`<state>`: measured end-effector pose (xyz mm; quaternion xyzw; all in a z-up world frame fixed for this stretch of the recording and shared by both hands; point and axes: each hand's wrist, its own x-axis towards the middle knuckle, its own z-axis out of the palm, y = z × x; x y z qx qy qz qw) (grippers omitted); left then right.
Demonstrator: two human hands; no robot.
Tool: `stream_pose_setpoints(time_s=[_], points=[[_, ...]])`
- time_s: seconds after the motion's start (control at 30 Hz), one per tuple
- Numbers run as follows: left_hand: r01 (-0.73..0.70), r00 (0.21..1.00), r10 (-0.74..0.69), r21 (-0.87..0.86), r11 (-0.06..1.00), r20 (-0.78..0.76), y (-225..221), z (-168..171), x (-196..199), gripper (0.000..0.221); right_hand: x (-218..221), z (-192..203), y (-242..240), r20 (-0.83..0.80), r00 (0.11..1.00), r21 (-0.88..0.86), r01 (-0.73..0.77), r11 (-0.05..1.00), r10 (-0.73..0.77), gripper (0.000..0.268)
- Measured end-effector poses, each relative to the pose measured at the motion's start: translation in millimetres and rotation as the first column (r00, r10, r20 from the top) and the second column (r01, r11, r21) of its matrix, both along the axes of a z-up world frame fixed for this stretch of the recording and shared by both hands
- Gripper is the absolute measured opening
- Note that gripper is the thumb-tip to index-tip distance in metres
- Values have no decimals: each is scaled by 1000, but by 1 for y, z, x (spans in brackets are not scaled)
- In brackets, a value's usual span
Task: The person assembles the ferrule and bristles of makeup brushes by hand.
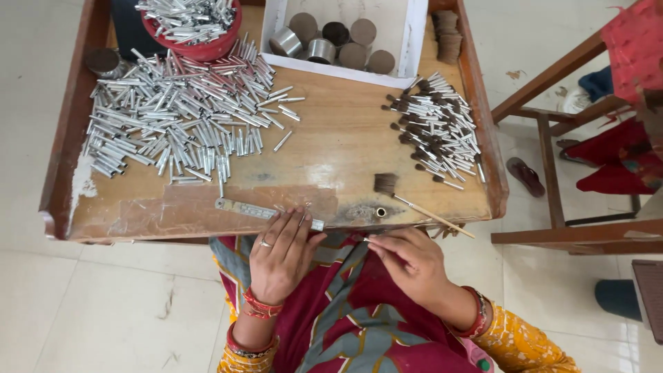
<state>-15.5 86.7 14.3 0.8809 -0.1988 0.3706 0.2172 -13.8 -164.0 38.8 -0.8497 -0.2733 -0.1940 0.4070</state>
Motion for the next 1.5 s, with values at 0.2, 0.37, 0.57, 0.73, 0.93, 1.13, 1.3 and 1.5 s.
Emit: stream_pose_setpoints(time_s=[0.2,0.37,0.57,0.73,0.93,1.13,1.3,1.5], points=[[40,996,-37,32,999,-84,14,-13,-3,44,15,-22,28,13,991,-24,-135,990,136,32],[55,994,-51,41,998,-94,18,-11,-3,46,22,-29,39,77,989,-60,-125,990,130,32],[63,992,-55,61,996,-115,20,-13,-4,46,24,-35,43,84,985,-57,-147,987,152,29],[67,991,-61,50,996,-118,21,-13,-4,47,24,-35,45,73,988,-92,-131,987,137,31],[63,992,-57,52,997,-117,21,-14,-3,46,25,-33,44,41,988,-145,-139,980,147,28],[62,991,-56,49,997,-120,20,-13,-4,45,26,-25,44,-3,986,-213,-163,964,166,27],[40,996,-53,-164,986,-74,8,6,-12,45,21,-18,49,-158,983,-20,-93,995,89,27],[-229,751,-638,-973,-9,-171,-44,-34,-42,21,-7,-38,40,-339,925,385,-32,922,173,16]])
